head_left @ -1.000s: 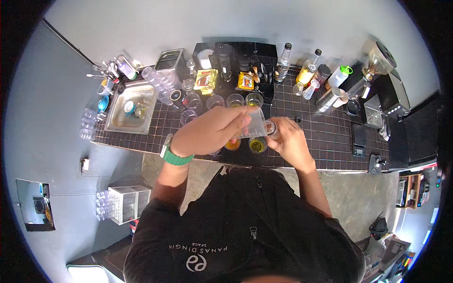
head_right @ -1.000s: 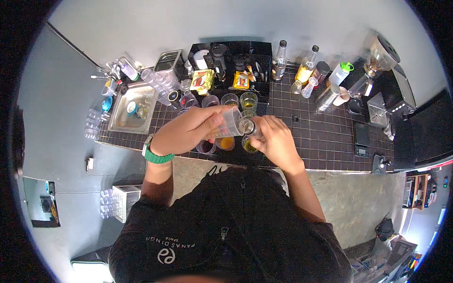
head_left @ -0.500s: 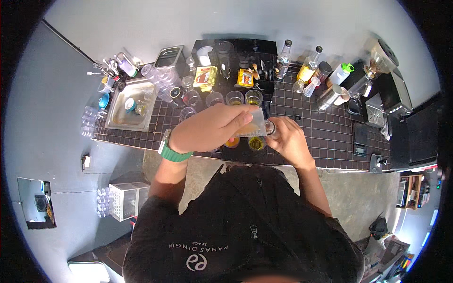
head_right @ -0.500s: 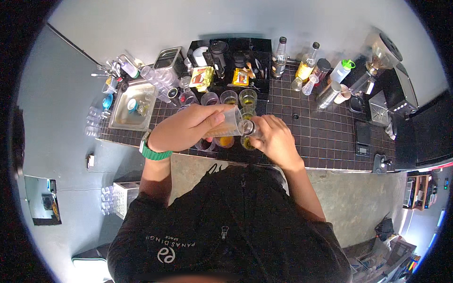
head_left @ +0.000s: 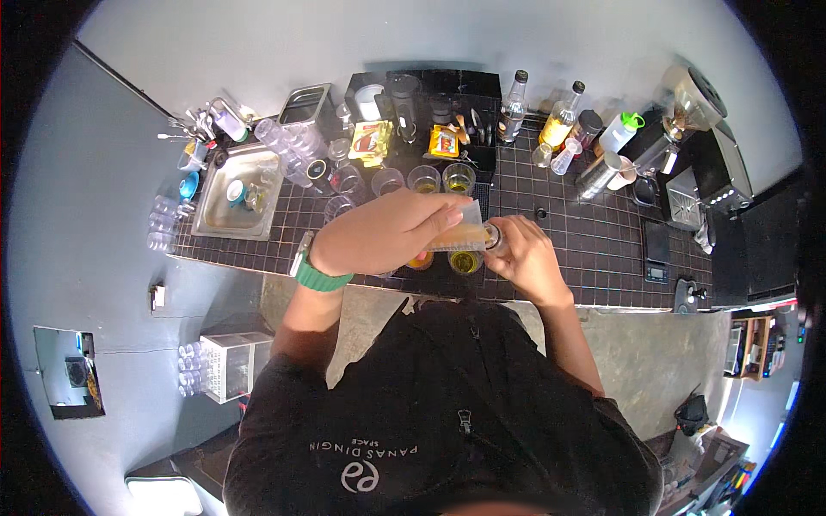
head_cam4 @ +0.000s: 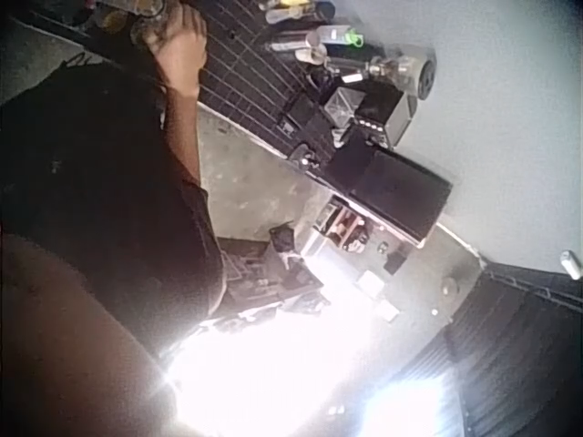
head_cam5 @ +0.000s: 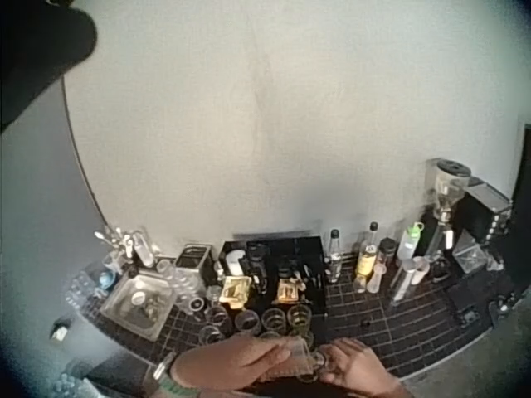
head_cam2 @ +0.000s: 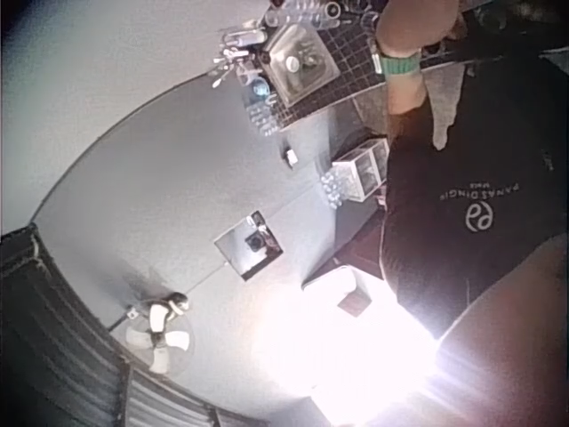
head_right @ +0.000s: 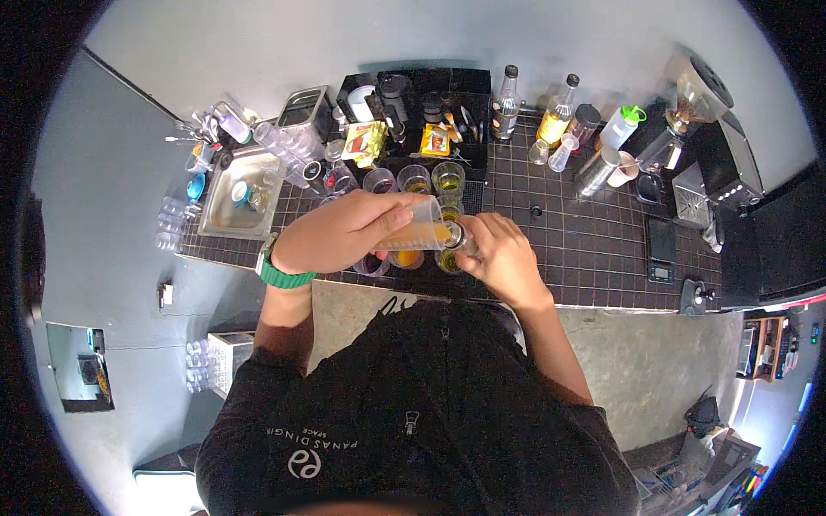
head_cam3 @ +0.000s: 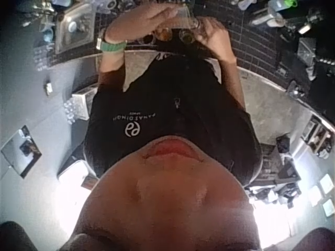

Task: Measuring and mixing liquid ingredients for drinks in a bar or cafe environment.

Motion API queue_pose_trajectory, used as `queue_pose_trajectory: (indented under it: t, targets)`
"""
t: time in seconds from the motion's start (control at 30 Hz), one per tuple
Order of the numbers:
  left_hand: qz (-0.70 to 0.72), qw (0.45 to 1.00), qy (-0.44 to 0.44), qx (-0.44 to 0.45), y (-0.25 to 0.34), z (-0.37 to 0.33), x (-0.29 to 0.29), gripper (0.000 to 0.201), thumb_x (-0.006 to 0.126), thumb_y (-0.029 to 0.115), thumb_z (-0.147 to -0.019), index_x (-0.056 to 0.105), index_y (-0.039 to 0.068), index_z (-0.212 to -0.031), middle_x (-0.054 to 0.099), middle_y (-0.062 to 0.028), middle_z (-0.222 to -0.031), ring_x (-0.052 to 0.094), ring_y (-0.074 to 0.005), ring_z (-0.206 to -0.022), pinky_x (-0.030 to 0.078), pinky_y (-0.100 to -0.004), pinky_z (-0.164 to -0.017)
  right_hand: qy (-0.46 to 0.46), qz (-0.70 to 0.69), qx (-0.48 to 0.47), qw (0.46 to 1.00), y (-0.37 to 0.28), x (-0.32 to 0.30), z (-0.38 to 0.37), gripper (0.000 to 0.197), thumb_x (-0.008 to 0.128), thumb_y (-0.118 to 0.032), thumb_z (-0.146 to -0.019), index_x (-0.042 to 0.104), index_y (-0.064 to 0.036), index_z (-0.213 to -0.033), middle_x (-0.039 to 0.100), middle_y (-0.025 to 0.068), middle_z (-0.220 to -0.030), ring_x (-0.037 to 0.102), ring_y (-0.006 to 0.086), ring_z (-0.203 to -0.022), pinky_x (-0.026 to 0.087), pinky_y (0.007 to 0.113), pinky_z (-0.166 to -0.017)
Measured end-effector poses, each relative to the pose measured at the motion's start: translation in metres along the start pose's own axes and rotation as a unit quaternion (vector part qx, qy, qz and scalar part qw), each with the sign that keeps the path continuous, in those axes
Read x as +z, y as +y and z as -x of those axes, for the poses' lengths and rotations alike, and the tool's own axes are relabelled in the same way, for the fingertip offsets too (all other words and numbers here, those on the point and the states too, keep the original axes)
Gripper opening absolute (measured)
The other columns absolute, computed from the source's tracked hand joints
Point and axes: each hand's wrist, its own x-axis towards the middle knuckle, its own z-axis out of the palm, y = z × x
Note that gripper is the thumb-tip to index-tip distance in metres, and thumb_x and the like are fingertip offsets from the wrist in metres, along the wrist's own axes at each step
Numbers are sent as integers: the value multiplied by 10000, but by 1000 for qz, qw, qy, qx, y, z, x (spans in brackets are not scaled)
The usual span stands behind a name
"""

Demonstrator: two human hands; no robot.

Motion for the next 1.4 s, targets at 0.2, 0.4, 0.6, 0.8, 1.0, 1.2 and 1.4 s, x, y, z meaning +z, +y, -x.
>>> queue_pose_trajectory:
  t: [0.2, 0.4, 0.6, 0.8, 1.0, 1.2, 1.4]
  targets:
    - [66, 998, -9, -20, -7, 0, 6, 479, 383, 348, -1095, 547, -10, -1368, 638, -181, -728, 666, -253, -641, 502, -342, -654, 1, 6, -5, 1000, 4, 0, 1, 443, 757, -155, -717, 613, -2, -1106, 661, 164, -1003, 644, 385, -961, 525, 454, -862]
    - [156, 974, 37, 161, -46, -8, 35, 491, 419, 355, -1090, 477, 13, -1438, 658, -104, -962, 650, -157, -838, 505, -310, -774, 5, -48, 21, 999, 6, 0, 6, 423, 762, -190, -785, 610, -14, -1140, 663, 163, -995, 662, 355, -940, 534, 444, -856]
    - [360, 900, 192, 154, -113, 10, 92, 562, 513, 346, -1048, 391, 5, -1477, 598, -136, -1273, 604, -240, -1160, 437, -395, -1050, 65, -246, 152, 955, 28, 5, 27, 332, 754, -131, -878, 600, -15, -1147, 701, 90, -1000, 679, 151, -928, 553, 332, -849]
    - [380, 890, 249, 22, -183, 38, 96, 417, 470, 235, -1069, 424, 13, -1419, 567, -130, -1344, 528, -207, -1268, 403, -352, -1088, 151, -225, 179, 946, 73, -6, 58, 312, 716, -78, -856, 613, -10, -1142, 708, 83, -1005, 682, 177, -950, 534, 338, -881]
    - [216, 950, 213, -78, -244, 9, 83, 384, 544, 270, -1039, 538, 25, -1335, 629, -139, -1258, 628, -225, -1107, 500, -357, -918, 138, -156, 220, 953, 87, -28, 69, 329, 725, -106, -885, 599, -7, -1172, 702, 87, -1006, 671, 163, -937, 529, 325, -870]
    - [-58, 984, 162, -54, -257, -17, 65, 313, 576, 253, -977, 592, 39, -1204, 678, -230, -1110, 663, -387, -1030, 525, -462, -840, 186, -164, 214, 945, 91, -39, 80, 302, 704, -70, -905, 590, 1, -1175, 697, 93, -1010, 670, 173, -949, 522, 332, -881]
    - [-220, 964, 95, -117, -237, -34, 56, 288, 574, 223, -939, 598, 71, -1183, 698, -204, -1056, 668, -413, -981, 531, -524, -811, 198, -152, 217, 944, 88, -40, 94, 272, 685, -60, -922, 587, -9, -1170, 693, 93, -1026, 668, 191, -1001, 517, 339, -907]
